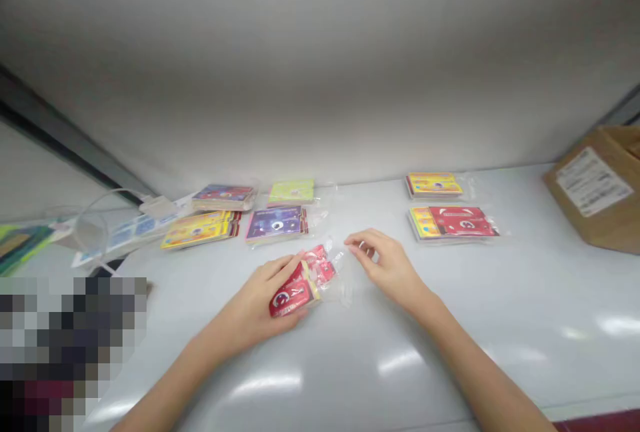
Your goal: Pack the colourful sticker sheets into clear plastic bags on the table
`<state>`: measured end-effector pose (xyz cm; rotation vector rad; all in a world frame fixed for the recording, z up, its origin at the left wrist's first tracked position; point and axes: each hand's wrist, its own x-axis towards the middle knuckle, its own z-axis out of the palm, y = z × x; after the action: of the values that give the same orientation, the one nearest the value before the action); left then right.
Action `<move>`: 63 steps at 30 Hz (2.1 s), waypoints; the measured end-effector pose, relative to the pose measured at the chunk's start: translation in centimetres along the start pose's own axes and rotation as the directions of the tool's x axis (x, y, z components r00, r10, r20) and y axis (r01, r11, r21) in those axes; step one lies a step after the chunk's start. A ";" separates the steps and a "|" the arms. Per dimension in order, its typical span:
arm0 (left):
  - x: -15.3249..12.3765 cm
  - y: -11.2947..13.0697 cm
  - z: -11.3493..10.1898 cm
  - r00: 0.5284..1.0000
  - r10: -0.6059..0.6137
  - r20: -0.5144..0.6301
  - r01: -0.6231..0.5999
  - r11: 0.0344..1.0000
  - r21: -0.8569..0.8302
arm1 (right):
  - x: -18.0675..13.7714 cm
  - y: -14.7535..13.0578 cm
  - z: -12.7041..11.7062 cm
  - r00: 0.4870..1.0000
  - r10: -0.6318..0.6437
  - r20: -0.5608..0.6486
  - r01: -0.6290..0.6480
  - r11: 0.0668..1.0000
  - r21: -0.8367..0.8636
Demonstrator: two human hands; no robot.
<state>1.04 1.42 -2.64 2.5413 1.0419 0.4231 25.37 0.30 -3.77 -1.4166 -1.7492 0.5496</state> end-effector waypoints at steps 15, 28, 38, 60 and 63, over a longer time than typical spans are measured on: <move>0.0 0.0 0.1 1.000 -0.006 0.023 0.006 1.000 0.013 | -0.3 -0.3 0.9 0.995 0.038 0.089 -0.042 0.998 0.044; -0.1 -0.2 0.3 1.000 0.008 0.004 -0.008 1.000 -0.007 | -0.1 0.4 0.6 0.997 0.050 0.066 -0.048 0.998 -0.034; -0.2 -0.2 0.2 1.000 -0.004 0.019 0.004 1.000 -0.009 | -0.3 2.0 1.0 0.998 -0.003 0.059 0.012 0.987 -0.158; -0.2 0.0 0.0 1.000 -0.022 0.009 0.022 0.999 -0.039 | -1.1 2.5 1.7 0.954 -0.011 0.300 0.097 0.958 -0.271; -0.2 0.0 0.0 0.999 -0.039 0.024 0.039 0.999 -0.028 | -0.8 1.5 1.0 0.954 -0.005 0.301 0.082 0.967 -0.242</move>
<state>0.90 1.30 -2.69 2.4902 1.0670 0.3934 25.57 0.11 -5.72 -1.5243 -2.1503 0.5546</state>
